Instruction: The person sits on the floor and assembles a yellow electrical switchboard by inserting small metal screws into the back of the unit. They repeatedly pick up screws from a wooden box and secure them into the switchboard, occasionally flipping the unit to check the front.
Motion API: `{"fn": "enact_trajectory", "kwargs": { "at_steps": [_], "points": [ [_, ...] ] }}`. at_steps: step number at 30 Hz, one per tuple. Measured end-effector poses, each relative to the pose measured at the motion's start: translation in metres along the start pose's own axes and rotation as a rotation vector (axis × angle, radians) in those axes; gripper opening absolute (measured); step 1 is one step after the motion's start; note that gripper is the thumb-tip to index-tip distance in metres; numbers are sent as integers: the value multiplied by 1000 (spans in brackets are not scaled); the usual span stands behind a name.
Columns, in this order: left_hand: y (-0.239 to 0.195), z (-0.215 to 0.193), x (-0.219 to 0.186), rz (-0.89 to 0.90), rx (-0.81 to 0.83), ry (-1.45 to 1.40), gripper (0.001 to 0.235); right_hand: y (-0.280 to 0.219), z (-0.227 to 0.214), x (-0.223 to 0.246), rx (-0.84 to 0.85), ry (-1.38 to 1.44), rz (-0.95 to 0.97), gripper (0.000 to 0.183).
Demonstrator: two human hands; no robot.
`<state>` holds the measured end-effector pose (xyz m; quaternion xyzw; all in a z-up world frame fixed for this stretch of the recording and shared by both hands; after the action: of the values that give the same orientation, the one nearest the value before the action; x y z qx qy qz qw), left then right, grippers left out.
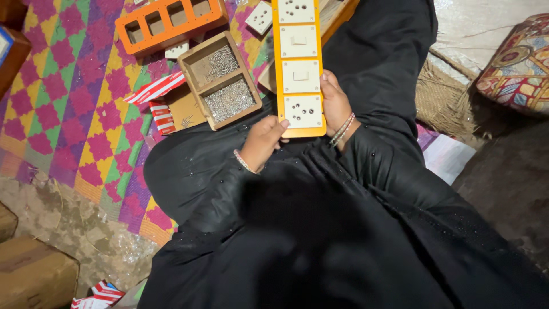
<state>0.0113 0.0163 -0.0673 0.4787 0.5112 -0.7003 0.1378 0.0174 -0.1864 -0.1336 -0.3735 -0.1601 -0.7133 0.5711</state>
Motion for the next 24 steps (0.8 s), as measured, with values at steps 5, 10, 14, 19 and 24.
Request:
{"fn": "enact_trajectory", "kwargs": {
  "at_steps": [5, 10, 14, 19, 24],
  "points": [
    [9, -6, 27, 12, 124, -50, 30, -6, 4, -1, 111, 56, 32, 30],
    [21, -10, 32, 227, -88, 150, 24, -14, 23, 11, 240, 35, 44, 39],
    [20, -14, 44, 33, 145, -86, 21, -27, 24, 8, 251, 27, 109, 40],
    [13, -19, 39, 15, 296, -52, 24, -25, 10, -6, 248, -127, 68, 38],
    [-20, -14, 31, 51, 369, -127, 22, -43, 12, -14, 202, -231, 75, 37]
  ]
}}
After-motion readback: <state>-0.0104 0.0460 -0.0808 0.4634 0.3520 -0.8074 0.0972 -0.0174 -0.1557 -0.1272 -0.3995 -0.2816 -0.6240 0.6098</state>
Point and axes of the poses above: each hand's wrist, its own y-axis towards the middle knuckle, its own z-axis out of the palm, x = y × z, the point moved 3 cm from there along y, towards the middle knuckle, and after that the axes turned 10 degrees about -z, right-handed, at the moved point
